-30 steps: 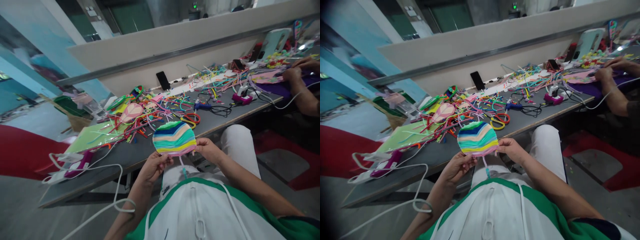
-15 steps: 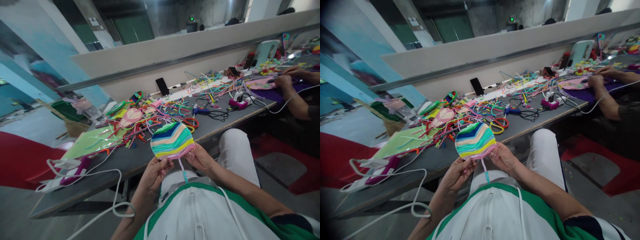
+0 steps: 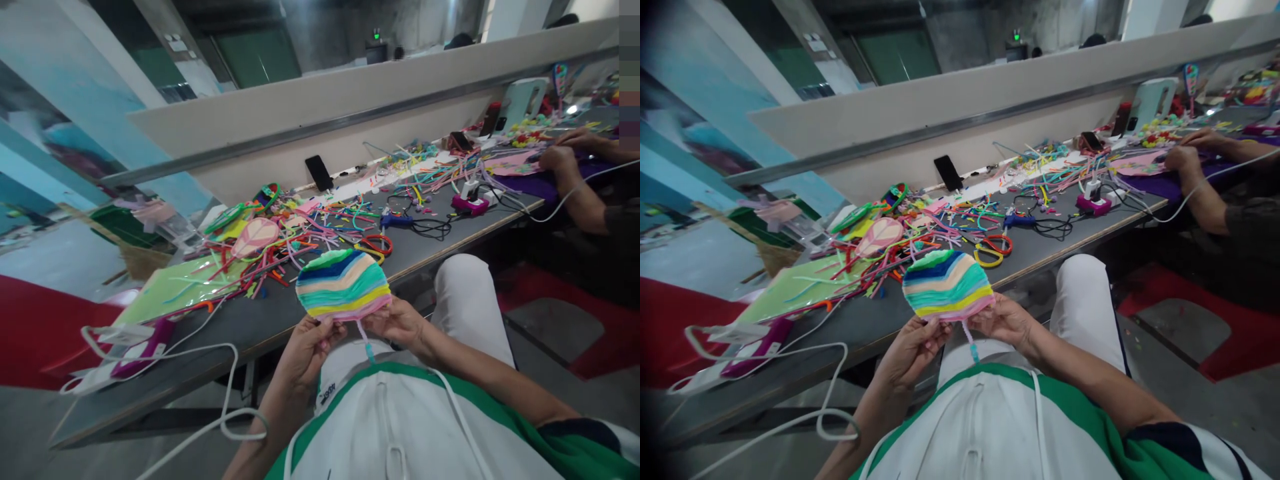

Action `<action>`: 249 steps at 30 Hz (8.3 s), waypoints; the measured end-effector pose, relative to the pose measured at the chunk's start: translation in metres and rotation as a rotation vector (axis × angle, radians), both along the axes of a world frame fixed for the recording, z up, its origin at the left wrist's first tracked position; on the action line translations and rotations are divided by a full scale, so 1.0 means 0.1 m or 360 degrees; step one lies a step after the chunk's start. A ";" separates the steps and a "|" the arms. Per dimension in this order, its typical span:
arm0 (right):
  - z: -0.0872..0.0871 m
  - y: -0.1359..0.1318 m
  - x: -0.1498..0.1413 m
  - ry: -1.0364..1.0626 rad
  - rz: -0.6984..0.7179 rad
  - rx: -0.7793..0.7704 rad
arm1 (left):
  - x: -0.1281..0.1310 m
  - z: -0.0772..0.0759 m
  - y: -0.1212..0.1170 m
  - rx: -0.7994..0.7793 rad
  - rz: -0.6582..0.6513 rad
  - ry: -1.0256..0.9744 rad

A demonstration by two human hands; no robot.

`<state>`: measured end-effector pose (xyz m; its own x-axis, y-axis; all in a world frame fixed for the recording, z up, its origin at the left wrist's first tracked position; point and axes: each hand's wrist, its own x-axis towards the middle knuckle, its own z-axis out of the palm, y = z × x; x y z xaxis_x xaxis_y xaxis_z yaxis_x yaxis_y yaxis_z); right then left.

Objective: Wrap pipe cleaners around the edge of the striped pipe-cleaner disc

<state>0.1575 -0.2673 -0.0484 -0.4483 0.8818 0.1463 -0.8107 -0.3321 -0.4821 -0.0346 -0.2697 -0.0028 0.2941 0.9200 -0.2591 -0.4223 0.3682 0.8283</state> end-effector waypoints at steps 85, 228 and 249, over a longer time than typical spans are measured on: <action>0.38 0.16 0.24 -0.0877 -0.0364 -0.0008 | -0.15 0.07 -0.08 0.0102 -0.0059 0.0091; 0.14 0.18 0.17 -0.0792 -0.0255 -0.0290 | -0.03 -0.42 0.06 0.0097 -0.0211 -0.0038; 0.21 0.16 0.11 -0.0819 -0.0344 -0.0358 | 0.03 -0.54 0.06 0.0281 -0.0032 0.0046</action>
<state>0.1690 -0.2516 -0.0272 -0.2192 0.9450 -0.2428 -0.5523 -0.3253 -0.7675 -0.0311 -0.2634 -0.0567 0.3078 0.9459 -0.1026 -0.3914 0.2242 0.8925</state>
